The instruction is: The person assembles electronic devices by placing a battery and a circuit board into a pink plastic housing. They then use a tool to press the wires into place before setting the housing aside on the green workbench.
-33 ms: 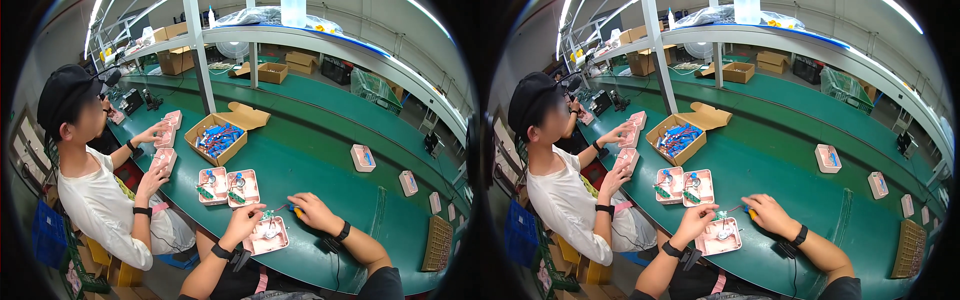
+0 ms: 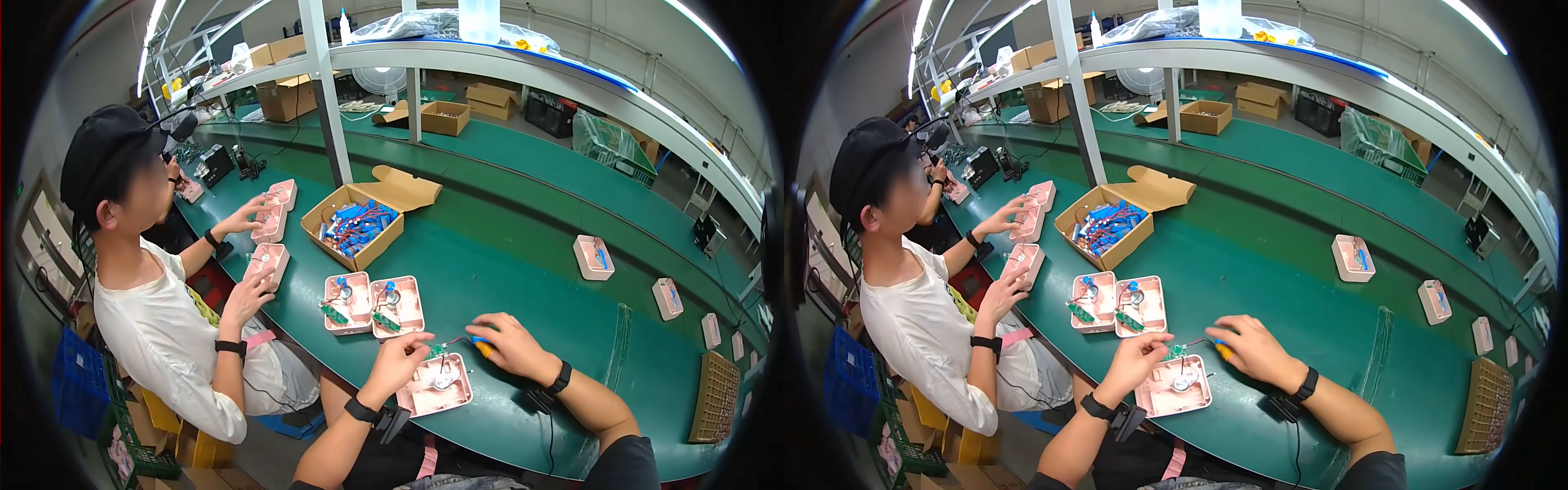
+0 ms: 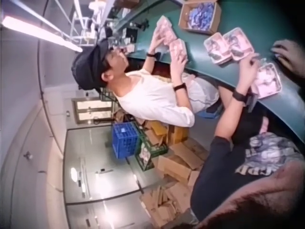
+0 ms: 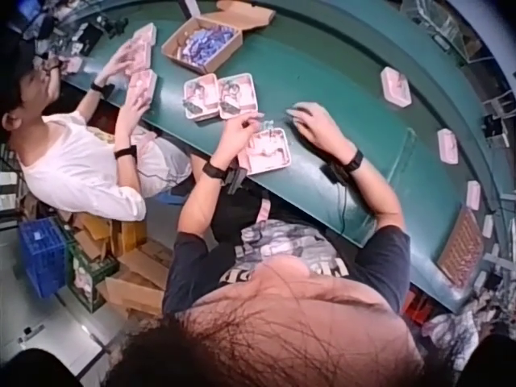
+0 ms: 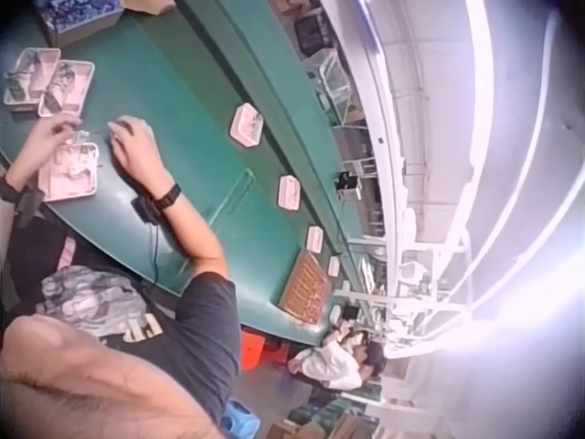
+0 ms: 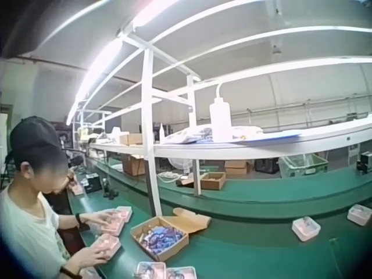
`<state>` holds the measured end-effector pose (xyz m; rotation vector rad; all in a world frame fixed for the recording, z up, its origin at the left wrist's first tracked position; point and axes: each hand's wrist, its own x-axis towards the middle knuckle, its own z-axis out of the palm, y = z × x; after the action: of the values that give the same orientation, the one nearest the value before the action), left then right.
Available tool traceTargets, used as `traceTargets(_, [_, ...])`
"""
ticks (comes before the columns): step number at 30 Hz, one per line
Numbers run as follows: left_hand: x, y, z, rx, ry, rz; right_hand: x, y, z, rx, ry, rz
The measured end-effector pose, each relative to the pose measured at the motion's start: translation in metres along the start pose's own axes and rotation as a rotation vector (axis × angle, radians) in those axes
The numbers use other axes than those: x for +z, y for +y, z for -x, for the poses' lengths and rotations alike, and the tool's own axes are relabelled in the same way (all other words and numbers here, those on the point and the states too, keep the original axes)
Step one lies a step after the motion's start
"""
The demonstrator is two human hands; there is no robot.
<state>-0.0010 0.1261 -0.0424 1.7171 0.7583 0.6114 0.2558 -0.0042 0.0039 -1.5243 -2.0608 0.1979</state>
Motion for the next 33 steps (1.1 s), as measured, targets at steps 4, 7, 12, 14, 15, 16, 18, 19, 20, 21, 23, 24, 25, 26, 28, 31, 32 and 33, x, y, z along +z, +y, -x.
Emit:
traceTargets(4, [0.002, -0.003, -0.002, -0.128, -0.036, 0.251, 0.008, -0.009, -0.021, -0.278, 0.031, 0.051])
traceTargets(7, [0.001, 0.006, 0.0, -0.178, -0.046, 0.36, 0.016, -0.009, -0.025, -0.303, -0.032, -0.004])
traceTargets(12, [-0.001, 0.009, 0.01, -0.127, -0.042, 0.276, 0.018, -0.006, -0.024, -0.231, -0.079, -0.079])
traceTargets(14, [0.001, 0.012, 0.024, -0.1, -0.037, 0.2, 0.018, -0.007, -0.023, -0.23, -0.069, -0.085])
traceTargets(15, [0.006, 0.019, 0.045, -0.05, 0.053, -0.078, 0.017, -0.008, -0.022, -0.223, -0.042, -0.067])
traceTargets(16, [0.007, 0.031, 0.066, 0.008, 0.137, -0.359, 0.016, -0.011, -0.021, -0.216, -0.011, -0.045])
traceTargets(18, [0.008, 0.038, 0.086, 0.051, 0.226, -0.639, 0.018, -0.018, -0.021, -0.215, 0.009, -0.034])
traceTargets(19, [0.013, 0.038, 0.091, 0.035, 0.216, -0.651, 0.019, -0.019, -0.019, -0.18, 0.035, -0.033])
traceTargets(20, [0.017, 0.037, 0.094, 0.02, 0.206, -0.662, 0.019, -0.019, -0.016, -0.145, 0.06, -0.03])
traceTargets(21, [0.02, 0.036, 0.097, 0.005, 0.199, -0.672, 0.018, -0.018, -0.014, -0.112, 0.084, -0.027])
traceTargets(23, [0.02, 0.033, 0.097, 0.004, 0.191, -0.659, 0.014, -0.014, -0.011, -0.071, 0.12, -0.048])
traceTargets(24, [0.019, 0.033, 0.096, 0.017, 0.18, -0.65, 0.011, -0.011, -0.01, -0.029, 0.168, -0.062])
traceTargets(25, [0.019, 0.032, 0.095, 0.031, 0.169, -0.641, 0.009, -0.011, -0.01, 0.013, 0.218, -0.075])
traceTargets(26, [0.021, 0.029, 0.095, 0.032, 0.169, -0.639, 0.008, -0.011, -0.011, 0.014, 0.216, -0.073])
traceTargets(28, [0.025, 0.023, 0.091, 0.106, 0.169, -0.609, 0.003, -0.012, -0.013, 0.018, 0.172, -0.054])
traceTargets(31, [0.025, 0.013, 0.084, 0.149, 0.153, -0.505, 0.003, -0.011, -0.015, -0.011, 0.073, -0.146])
traceTargets(32, [0.024, 0.012, 0.081, 0.147, 0.136, -0.417, 0.005, -0.012, -0.016, -0.041, -0.009, -0.252])
traceTargets(33, [0.023, 0.01, 0.078, 0.145, 0.119, -0.329, 0.006, -0.013, -0.017, -0.071, -0.091, -0.358])
